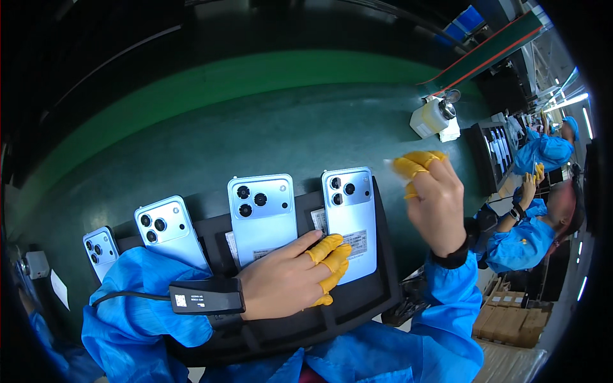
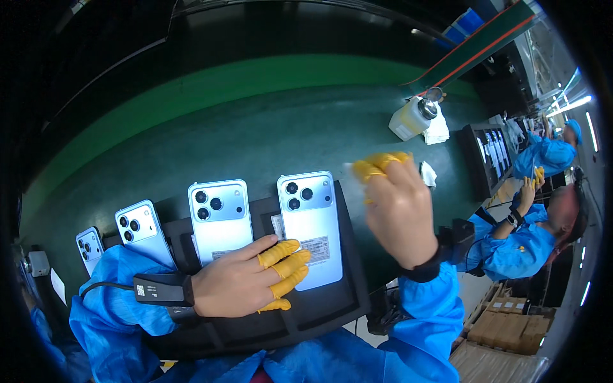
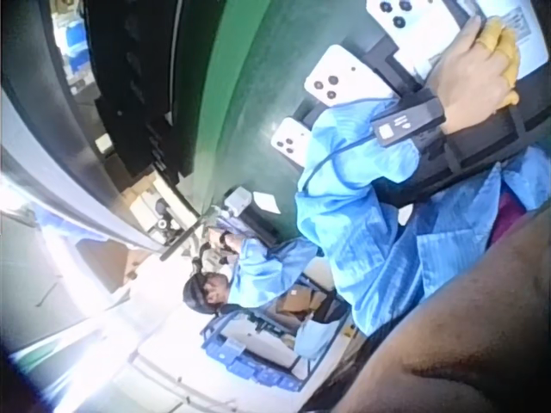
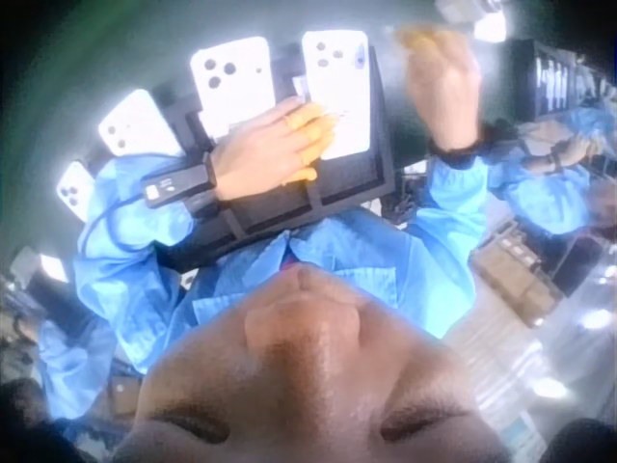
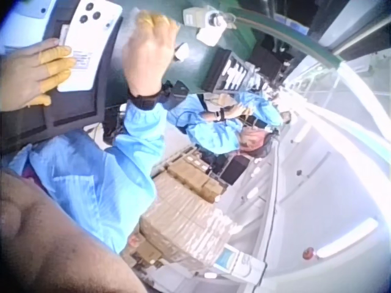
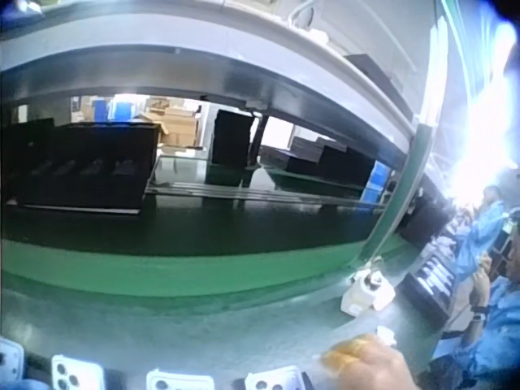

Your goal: Cleaning and inspecting the rear surfaces and camera lenses of multiple smartphones on an assembly line conveyor.

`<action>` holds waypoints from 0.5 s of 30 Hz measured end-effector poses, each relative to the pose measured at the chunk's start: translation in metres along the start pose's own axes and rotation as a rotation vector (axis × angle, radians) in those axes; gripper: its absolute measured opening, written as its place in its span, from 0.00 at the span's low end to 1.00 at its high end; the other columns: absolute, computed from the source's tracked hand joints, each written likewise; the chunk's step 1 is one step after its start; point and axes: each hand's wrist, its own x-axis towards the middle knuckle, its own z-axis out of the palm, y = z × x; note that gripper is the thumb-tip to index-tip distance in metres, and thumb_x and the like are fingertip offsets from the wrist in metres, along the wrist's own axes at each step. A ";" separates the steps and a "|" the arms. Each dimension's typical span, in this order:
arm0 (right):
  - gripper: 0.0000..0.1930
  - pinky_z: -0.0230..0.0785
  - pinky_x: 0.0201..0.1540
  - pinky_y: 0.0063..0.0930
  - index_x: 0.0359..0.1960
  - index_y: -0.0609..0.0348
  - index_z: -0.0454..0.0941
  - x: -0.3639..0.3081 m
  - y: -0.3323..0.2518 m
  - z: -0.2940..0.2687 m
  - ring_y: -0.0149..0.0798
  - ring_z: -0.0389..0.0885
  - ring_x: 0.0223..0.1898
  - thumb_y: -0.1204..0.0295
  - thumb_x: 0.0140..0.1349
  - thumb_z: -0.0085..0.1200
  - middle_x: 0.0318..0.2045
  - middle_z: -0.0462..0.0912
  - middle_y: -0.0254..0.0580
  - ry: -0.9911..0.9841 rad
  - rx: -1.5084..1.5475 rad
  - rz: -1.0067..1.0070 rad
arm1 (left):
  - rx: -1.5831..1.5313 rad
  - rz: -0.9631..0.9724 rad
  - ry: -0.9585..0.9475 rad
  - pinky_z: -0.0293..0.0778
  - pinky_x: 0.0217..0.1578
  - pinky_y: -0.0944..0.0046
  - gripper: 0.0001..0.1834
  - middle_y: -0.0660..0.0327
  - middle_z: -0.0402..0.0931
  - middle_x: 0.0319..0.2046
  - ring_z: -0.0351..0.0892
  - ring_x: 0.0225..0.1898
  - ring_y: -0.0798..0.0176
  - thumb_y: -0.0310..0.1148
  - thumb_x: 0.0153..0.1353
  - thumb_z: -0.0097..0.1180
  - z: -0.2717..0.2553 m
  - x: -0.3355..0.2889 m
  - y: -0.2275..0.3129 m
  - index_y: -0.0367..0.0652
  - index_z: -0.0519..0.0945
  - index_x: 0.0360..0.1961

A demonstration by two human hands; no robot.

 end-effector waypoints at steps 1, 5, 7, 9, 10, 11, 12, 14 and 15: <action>0.05 0.74 0.35 0.33 0.24 0.65 0.79 0.007 -0.009 0.005 0.45 0.77 0.32 0.82 0.41 0.57 0.26 0.75 0.44 0.119 0.115 -0.111 | -0.016 -0.004 -0.005 0.55 0.67 0.55 0.26 0.58 0.72 0.57 0.65 0.63 0.54 0.47 0.58 0.57 0.000 -0.001 0.000 0.42 0.77 0.53; 0.06 0.74 0.38 0.33 0.25 0.64 0.79 0.032 -0.044 0.023 0.43 0.77 0.33 0.79 0.42 0.57 0.27 0.76 0.43 0.257 0.401 -0.380 | -0.041 0.006 0.013 0.55 0.66 0.55 0.26 0.58 0.73 0.56 0.66 0.62 0.54 0.47 0.58 0.56 -0.004 0.001 -0.003 0.42 0.77 0.52; 0.06 0.74 0.37 0.33 0.25 0.64 0.80 0.030 -0.040 0.019 0.43 0.77 0.33 0.79 0.42 0.57 0.27 0.76 0.43 0.164 0.313 -0.400 | -0.043 -0.006 0.008 0.55 0.66 0.55 0.26 0.58 0.73 0.56 0.65 0.62 0.54 0.47 0.58 0.56 -0.006 0.000 -0.004 0.42 0.77 0.52; 0.07 0.73 0.35 0.33 0.25 0.63 0.81 0.025 -0.024 0.018 0.43 0.76 0.32 0.78 0.41 0.56 0.27 0.76 0.43 0.134 0.095 -0.333 | -0.051 -0.021 0.008 0.55 0.67 0.55 0.26 0.58 0.73 0.56 0.65 0.62 0.54 0.47 0.58 0.56 -0.005 -0.003 -0.004 0.42 0.77 0.52; 0.06 0.73 0.34 0.33 0.25 0.64 0.80 0.020 -0.010 0.008 0.44 0.76 0.31 0.80 0.42 0.56 0.26 0.75 0.44 0.046 0.032 -0.229 | -0.024 -0.009 -0.005 0.55 0.67 0.55 0.26 0.58 0.72 0.56 0.65 0.62 0.53 0.47 0.58 0.56 -0.005 -0.003 -0.002 0.42 0.77 0.53; 0.06 0.73 0.34 0.33 0.25 0.64 0.80 0.014 0.001 0.002 0.45 0.76 0.31 0.80 0.41 0.56 0.26 0.75 0.45 0.000 0.006 -0.163 | 0.002 0.001 -0.016 0.55 0.67 0.55 0.26 0.58 0.72 0.56 0.65 0.63 0.53 0.48 0.58 0.56 -0.006 -0.003 0.000 0.42 0.77 0.53; 0.07 0.73 0.33 0.34 0.25 0.64 0.80 0.012 0.008 0.000 0.45 0.76 0.31 0.81 0.41 0.56 0.26 0.75 0.46 -0.050 -0.022 -0.094 | 0.000 0.003 -0.012 0.55 0.67 0.55 0.26 0.58 0.72 0.56 0.65 0.63 0.53 0.48 0.58 0.56 -0.004 -0.002 -0.001 0.42 0.77 0.53; 0.07 0.72 0.33 0.34 0.24 0.64 0.80 0.016 0.002 -0.004 0.45 0.76 0.31 0.81 0.40 0.56 0.26 0.75 0.46 0.022 0.066 -0.124 | 0.001 -0.011 -0.039 0.55 0.67 0.55 0.26 0.58 0.72 0.57 0.65 0.63 0.54 0.48 0.58 0.56 -0.002 0.001 -0.001 0.42 0.76 0.53; 0.07 0.72 0.32 0.34 0.24 0.64 0.80 0.019 -0.005 -0.004 0.46 0.76 0.30 0.82 0.39 0.56 0.25 0.75 0.46 0.100 0.164 -0.148 | 0.004 -0.012 -0.044 0.55 0.67 0.55 0.26 0.58 0.72 0.57 0.65 0.63 0.54 0.48 0.58 0.56 -0.003 0.001 -0.001 0.42 0.76 0.53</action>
